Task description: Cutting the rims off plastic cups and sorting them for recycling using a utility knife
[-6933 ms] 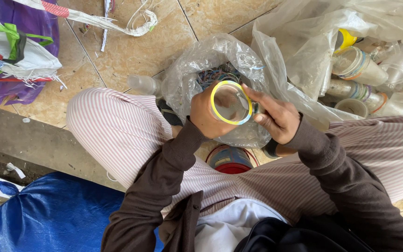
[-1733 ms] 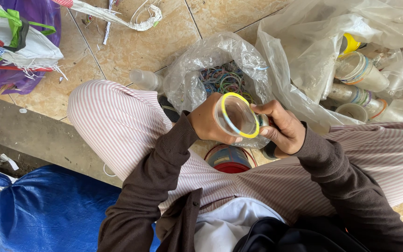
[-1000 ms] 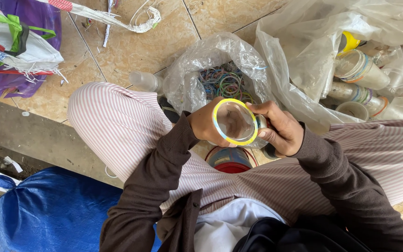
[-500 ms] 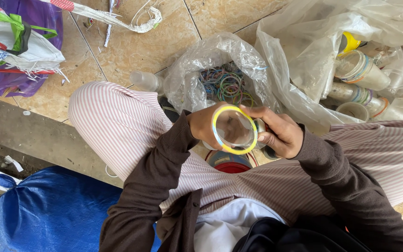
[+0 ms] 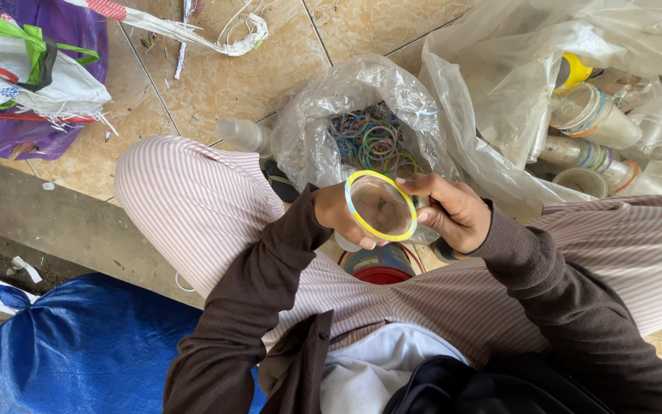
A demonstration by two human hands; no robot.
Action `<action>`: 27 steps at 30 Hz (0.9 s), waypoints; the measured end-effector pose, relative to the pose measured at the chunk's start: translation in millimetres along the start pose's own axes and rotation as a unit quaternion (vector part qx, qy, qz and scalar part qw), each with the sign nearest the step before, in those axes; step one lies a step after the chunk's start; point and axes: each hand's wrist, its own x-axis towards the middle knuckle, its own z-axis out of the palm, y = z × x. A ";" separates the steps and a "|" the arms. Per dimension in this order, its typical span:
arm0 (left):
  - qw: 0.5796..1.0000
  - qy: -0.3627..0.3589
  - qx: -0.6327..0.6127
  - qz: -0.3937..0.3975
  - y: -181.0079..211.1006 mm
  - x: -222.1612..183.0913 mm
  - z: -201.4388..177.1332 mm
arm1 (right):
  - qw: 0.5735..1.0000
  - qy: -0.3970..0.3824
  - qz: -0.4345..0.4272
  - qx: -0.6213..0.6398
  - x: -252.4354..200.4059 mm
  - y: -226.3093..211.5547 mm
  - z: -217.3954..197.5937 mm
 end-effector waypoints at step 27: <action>0.826 0.557 0.056 -0.069 81.0 -93.8 -16.8 | 0.912 0.133 0.331 0.202 -11.9 61.1 -3.9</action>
